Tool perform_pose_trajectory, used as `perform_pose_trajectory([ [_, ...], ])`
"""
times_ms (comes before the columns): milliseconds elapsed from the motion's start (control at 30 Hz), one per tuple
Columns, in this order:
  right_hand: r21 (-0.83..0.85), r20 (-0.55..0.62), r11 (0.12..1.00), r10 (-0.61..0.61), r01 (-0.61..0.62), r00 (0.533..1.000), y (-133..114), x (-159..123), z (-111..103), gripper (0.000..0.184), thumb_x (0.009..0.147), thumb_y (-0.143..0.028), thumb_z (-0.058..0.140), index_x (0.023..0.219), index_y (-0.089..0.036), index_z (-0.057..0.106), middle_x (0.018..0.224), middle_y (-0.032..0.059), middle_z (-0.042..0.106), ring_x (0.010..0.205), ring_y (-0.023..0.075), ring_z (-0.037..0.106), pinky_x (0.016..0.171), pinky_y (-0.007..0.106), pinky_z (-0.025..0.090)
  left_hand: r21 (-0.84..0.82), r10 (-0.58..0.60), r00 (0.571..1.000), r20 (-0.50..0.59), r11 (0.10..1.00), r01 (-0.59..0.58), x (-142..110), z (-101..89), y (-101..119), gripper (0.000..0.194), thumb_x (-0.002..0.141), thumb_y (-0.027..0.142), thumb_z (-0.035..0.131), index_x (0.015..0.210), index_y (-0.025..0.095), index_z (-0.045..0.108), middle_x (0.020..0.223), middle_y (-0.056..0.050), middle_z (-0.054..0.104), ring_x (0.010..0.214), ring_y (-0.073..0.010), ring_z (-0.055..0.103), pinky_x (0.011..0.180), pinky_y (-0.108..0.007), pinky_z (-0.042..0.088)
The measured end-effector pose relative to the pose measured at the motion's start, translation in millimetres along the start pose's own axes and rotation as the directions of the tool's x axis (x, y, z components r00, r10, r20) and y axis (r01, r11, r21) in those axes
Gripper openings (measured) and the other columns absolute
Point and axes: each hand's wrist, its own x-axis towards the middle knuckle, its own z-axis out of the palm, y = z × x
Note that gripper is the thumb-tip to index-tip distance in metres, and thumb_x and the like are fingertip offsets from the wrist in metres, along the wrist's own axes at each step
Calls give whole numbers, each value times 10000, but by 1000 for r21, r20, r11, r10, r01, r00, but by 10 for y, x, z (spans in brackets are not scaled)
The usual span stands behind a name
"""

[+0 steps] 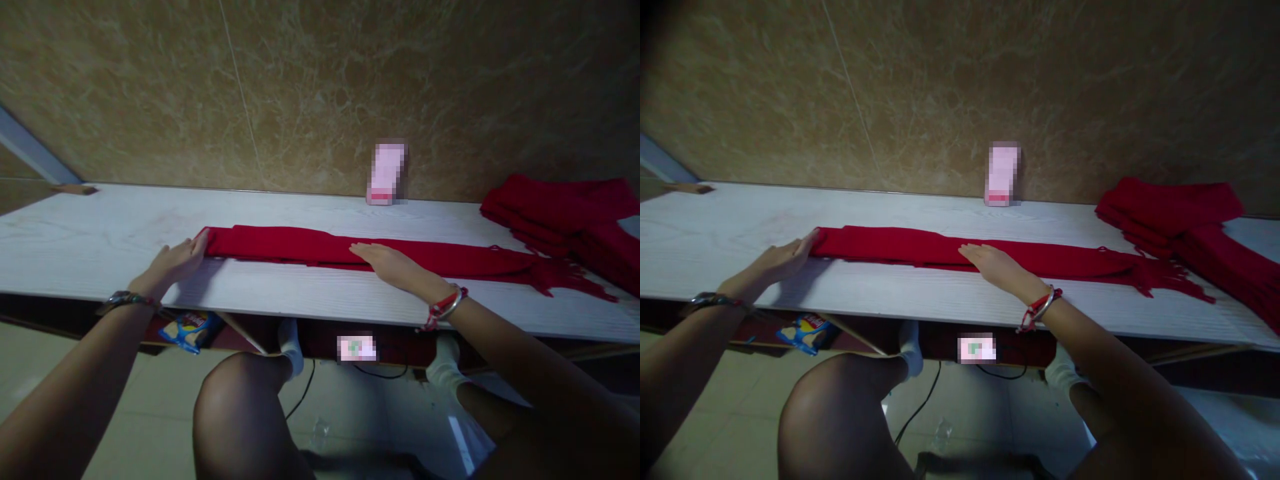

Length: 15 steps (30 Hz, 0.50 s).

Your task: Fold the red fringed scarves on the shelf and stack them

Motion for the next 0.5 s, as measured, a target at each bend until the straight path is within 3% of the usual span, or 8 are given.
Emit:
perform_pose_trajectory([
  [100,-6,-10,1000,15,-15,1000,76,-138,-24,567,813,27,316,1323,-140,502,1351,98,529,1246,170,487,1050,381,411,-30,3,999,45,1000,-1,-80,8,43,586,935,419,137,1391,133,369,1479,-154,339,1329,-347,347,1007,-662,248],
  [200,8,6,1000,26,-26,1000,78,-175,8,560,820,14,334,1334,-145,489,1373,99,504,1285,183,440,1068,416,383,-58,-52,998,28,997,53,-96,-2,28,590,918,457,207,1396,150,366,1506,-141,286,1342,-391,301,994,-695,236],
  [300,28,21,999,44,-45,999,68,-180,52,566,831,8,340,1344,-187,478,1390,74,492,1314,174,397,1086,428,347,-41,-158,985,67,986,161,-57,-41,-133,648,895,515,216,1415,150,345,1523,-126,248,1362,-426,227,1018,-704,164],
  [433,45,10,998,47,-47,999,54,-181,70,561,845,8,315,1343,-195,479,1391,70,493,1319,161,389,1093,419,331,31,-284,955,91,959,282,11,-88,-522,662,859,534,225,1403,187,373,1466,-135,375,1329,-451,284,956,-725,249],
  [500,32,12,999,34,-35,999,29,-156,61,563,841,13,314,1343,-183,477,1393,76,490,1320,169,388,1093,429,328,91,-154,988,12,984,152,46,-91,-660,659,849,516,225,1391,179,390,1367,-193,483,1265,-485,364,850,-759,312],
])
